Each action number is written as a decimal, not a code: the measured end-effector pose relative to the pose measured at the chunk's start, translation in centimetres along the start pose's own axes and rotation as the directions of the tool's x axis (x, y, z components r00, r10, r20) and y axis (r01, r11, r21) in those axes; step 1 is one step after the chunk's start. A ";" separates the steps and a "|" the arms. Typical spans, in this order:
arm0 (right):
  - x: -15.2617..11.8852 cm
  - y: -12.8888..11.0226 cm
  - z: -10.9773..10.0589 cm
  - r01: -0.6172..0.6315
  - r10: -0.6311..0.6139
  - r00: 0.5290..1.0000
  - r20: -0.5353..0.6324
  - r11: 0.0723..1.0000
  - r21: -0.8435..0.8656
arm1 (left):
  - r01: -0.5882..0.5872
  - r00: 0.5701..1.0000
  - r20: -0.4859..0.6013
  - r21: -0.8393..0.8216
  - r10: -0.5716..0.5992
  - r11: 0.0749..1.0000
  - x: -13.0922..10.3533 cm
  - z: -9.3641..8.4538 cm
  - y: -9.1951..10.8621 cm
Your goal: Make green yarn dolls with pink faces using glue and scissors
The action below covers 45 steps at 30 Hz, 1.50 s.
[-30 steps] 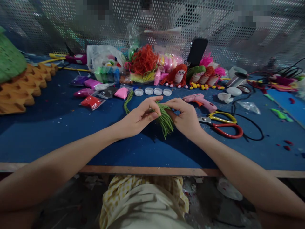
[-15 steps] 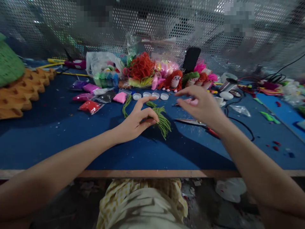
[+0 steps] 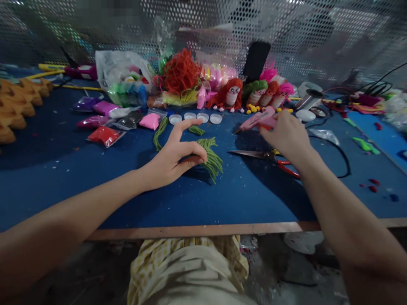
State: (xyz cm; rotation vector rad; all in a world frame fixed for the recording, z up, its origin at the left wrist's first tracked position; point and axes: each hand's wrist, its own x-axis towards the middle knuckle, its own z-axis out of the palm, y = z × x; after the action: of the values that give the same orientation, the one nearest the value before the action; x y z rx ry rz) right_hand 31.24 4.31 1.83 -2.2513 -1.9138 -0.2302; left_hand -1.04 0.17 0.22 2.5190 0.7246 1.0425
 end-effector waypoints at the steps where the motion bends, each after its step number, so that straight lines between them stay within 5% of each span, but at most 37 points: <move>1: -0.2 -0.2 -0.3 -0.010 0.010 0.999 -0.050 1.000 -0.005 | 0.003 1.000 -0.002 -0.003 -0.003 1.000 0.0 0.0 0.0; 6: -1.2 -1.4 -1.8 0.040 -0.074 0.957 -0.281 0.991 -0.125 | -0.039 0.999 -0.033 0.000 0.039 0.999 -0.2 0.3 -0.4; 10: -1.7 -1.4 -1.5 0.089 -0.045 0.891 -0.453 0.993 0.075 | -0.065 0.989 -0.130 0.000 0.064 0.998 -0.5 0.6 -0.6; 16: -3.6 -1.4 0.0 0.482 -0.279 0.658 -0.699 0.869 0.107 | -0.122 0.984 -0.136 -0.060 0.113 0.991 -0.3 0.6 -0.5; 18: -4.3 -1.9 0.1 0.530 -0.327 0.616 -0.717 0.845 0.070 | -0.136 0.981 -0.150 -0.095 0.121 0.986 -0.3 0.8 -0.6; 25: -5.1 -2.3 0.6 0.554 -0.380 0.638 -0.670 0.831 0.055 | -0.114 0.986 -0.136 -0.142 0.095 0.983 -0.2 1.2 -0.7; 32: -5.5 -3.4 -0.5 0.363 -0.255 0.844 -0.471 0.919 0.153 | 0.074 0.997 -0.008 -0.114 -0.076 0.991 -0.3 0.5 0.1; 45: -5.5 -3.7 -0.5 0.383 -0.258 0.852 -0.455 0.901 0.205 | -0.028 0.998 -0.053 -0.147 0.021 0.989 -0.3 0.4 0.1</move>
State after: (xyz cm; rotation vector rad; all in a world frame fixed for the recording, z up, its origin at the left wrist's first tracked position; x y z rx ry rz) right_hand 26.70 -0.49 1.22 -1.5305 -1.9240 -0.4115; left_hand -0.91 -0.08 -0.14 2.3884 0.6078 1.1293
